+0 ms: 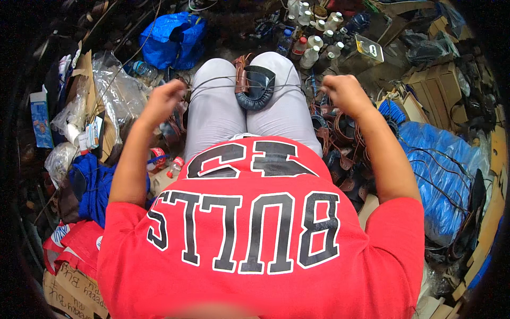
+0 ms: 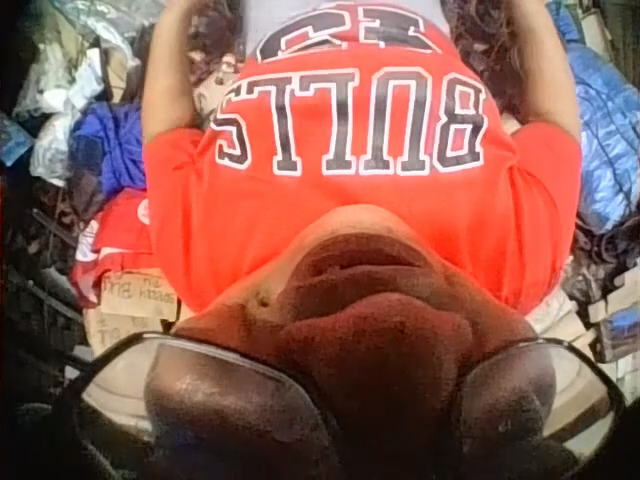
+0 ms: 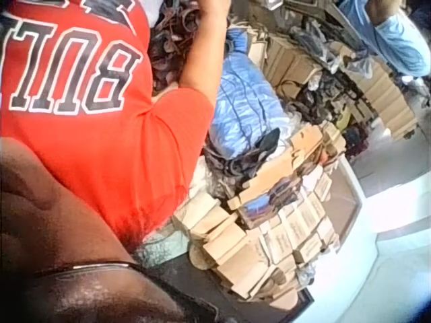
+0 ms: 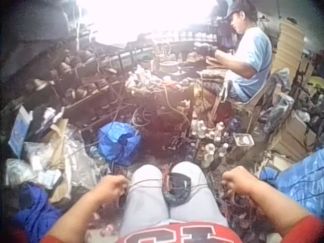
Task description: Manually stitching a black leather shoe component using a needle and thread.
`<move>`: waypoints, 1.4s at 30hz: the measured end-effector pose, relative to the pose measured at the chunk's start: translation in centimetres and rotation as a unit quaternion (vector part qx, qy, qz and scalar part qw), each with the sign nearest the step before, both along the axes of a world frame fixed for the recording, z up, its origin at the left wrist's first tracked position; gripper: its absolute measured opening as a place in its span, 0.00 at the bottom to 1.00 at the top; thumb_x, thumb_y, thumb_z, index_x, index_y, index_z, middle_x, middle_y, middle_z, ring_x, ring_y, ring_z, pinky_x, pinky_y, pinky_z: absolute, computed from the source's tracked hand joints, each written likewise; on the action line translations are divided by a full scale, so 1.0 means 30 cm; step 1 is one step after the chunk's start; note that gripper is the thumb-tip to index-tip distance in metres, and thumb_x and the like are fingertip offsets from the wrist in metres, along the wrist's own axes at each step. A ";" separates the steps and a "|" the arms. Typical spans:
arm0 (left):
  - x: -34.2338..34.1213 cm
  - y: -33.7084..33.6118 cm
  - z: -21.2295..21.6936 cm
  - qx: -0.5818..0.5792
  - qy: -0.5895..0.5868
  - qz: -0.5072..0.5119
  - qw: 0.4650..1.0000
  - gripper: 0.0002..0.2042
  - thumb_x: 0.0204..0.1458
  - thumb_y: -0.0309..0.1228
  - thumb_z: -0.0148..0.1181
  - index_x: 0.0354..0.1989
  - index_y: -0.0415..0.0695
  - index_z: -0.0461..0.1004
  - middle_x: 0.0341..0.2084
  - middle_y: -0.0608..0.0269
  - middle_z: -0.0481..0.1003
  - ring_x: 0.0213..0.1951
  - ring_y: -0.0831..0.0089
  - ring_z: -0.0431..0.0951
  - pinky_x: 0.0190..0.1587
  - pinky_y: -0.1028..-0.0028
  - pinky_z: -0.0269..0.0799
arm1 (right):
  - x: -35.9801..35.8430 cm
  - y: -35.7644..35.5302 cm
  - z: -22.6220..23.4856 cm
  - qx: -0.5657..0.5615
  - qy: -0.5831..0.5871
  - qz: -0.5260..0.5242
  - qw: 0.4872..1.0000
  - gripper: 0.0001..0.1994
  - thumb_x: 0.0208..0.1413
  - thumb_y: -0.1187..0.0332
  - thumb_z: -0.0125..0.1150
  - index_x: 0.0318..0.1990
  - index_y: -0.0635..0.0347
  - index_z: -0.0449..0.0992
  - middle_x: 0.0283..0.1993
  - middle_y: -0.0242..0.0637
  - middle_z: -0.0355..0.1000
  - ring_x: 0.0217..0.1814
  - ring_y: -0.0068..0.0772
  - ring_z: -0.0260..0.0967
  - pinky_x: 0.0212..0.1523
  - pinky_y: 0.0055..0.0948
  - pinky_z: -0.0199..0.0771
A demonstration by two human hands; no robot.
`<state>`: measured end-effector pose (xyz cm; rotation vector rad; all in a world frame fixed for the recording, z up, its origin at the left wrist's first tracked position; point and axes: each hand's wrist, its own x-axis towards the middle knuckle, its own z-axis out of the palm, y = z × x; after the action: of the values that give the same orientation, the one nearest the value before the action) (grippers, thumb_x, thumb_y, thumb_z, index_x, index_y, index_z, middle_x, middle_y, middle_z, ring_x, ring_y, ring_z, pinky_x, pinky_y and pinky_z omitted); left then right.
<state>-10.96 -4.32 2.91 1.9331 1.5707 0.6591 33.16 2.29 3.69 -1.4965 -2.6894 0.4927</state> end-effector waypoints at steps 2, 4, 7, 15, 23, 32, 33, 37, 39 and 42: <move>-0.042 0.011 0.058 -0.033 -0.193 0.031 0.980 0.06 0.51 0.29 0.58 0.30 0.39 0.74 0.22 0.74 0.69 0.28 0.85 0.66 0.32 0.80 0.64 | 0.014 0.007 0.021 -0.202 0.346 -0.177 0.899 0.07 0.51 0.66 0.59 0.32 0.60 0.76 0.27 0.28 0.70 0.32 0.19 0.64 0.37 0.23 0.65; 0.044 0.041 0.172 -0.014 -0.343 0.021 0.939 0.06 0.50 0.30 0.60 0.29 0.40 0.74 0.22 0.73 0.70 0.27 0.87 0.65 0.31 0.84 0.60 | -0.054 0.038 0.057 -0.241 0.548 -0.166 0.784 0.08 0.53 0.66 0.59 0.34 0.62 0.75 0.33 0.31 0.72 0.36 0.22 0.67 0.42 0.23 0.66; 0.260 0.053 0.284 -0.009 -0.489 -0.118 0.864 0.06 0.54 0.27 0.54 0.33 0.37 0.72 0.30 0.59 0.74 0.38 0.71 0.75 0.47 0.72 0.69 | -0.301 0.011 0.088 -0.289 0.723 -0.105 0.619 0.10 0.56 0.62 0.56 0.34 0.60 0.73 0.38 0.38 0.72 0.38 0.27 0.68 0.43 0.27 0.68; 0.166 -0.094 0.167 0.114 0.054 -0.181 0.975 0.04 0.49 0.26 0.57 0.30 0.38 0.71 0.23 0.58 0.70 0.29 0.66 0.72 0.32 0.71 0.68 | -0.250 -0.134 0.108 -0.208 0.207 0.040 0.955 0.08 0.56 0.65 0.54 0.39 0.58 0.73 0.34 0.34 0.73 0.38 0.26 0.69 0.40 0.26 0.68; -1.045 -0.285 0.490 0.067 0.425 0.386 0.816 0.14 0.49 0.40 0.57 0.38 0.44 0.77 0.33 0.55 0.77 0.37 0.64 0.78 0.41 0.70 0.70 | 1.193 0.011 0.268 0.110 -0.165 -0.413 0.889 0.18 0.57 0.57 0.47 0.50 0.52 0.72 0.51 0.43 0.70 0.55 0.40 0.67 0.55 0.30 0.62; 0.062 -0.076 0.056 0.091 0.077 -0.007 0.993 0.19 0.47 0.19 0.54 0.49 0.48 0.73 0.45 0.58 0.74 0.48 0.68 0.72 0.49 0.72 0.68 | 0.153 -0.051 0.023 -0.171 0.246 -0.114 0.947 0.22 0.54 0.64 0.56 0.58 0.49 0.66 0.54 0.37 0.67 0.54 0.26 0.62 0.54 0.26 0.61; 0.190 -0.092 0.075 0.037 -0.002 -0.029 0.999 0.19 0.48 0.20 0.54 0.51 0.48 0.71 0.46 0.57 0.73 0.49 0.65 0.72 0.48 0.73 0.69 | 0.001 -0.098 0.038 -0.250 0.268 -0.133 0.921 0.23 0.54 0.63 0.56 0.58 0.51 0.65 0.55 0.36 0.66 0.55 0.26 0.61 0.55 0.27 0.61; 0.339 -0.072 0.028 0.012 -0.029 -0.079 0.996 0.09 0.52 0.28 0.54 0.41 0.43 0.74 0.34 0.55 0.75 0.35 0.65 0.74 0.37 0.71 0.69 | -0.252 -0.139 -0.001 -0.310 0.338 -0.079 0.885 0.14 0.54 0.59 0.58 0.40 0.60 0.73 0.28 0.25 0.65 0.30 0.17 0.58 0.31 0.20 0.61; 0.321 -0.056 0.038 -0.019 0.006 -0.073 0.997 0.07 0.52 0.30 0.55 0.35 0.41 0.75 0.27 0.57 0.75 0.30 0.67 0.74 0.34 0.72 0.68 | -0.249 -0.113 -0.016 -0.274 0.330 -0.082 0.900 0.17 0.53 0.57 0.58 0.22 0.60 0.67 0.20 0.21 0.59 0.24 0.15 0.51 0.24 0.20 0.53; 0.189 -0.037 0.006 -0.095 -0.029 0.049 0.994 0.10 0.53 0.33 0.55 0.26 0.39 0.73 0.18 0.67 0.70 0.26 0.80 0.67 0.30 0.77 0.64 | -0.137 -0.068 -0.036 -0.295 0.385 -0.147 0.862 0.16 0.54 0.58 0.57 0.21 0.58 0.66 0.20 0.20 0.57 0.24 0.14 0.50 0.24 0.20 0.51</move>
<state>-5.28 -5.44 3.10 1.6917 1.6379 0.5781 29.05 0.24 2.61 -1.3352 -1.7163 1.5819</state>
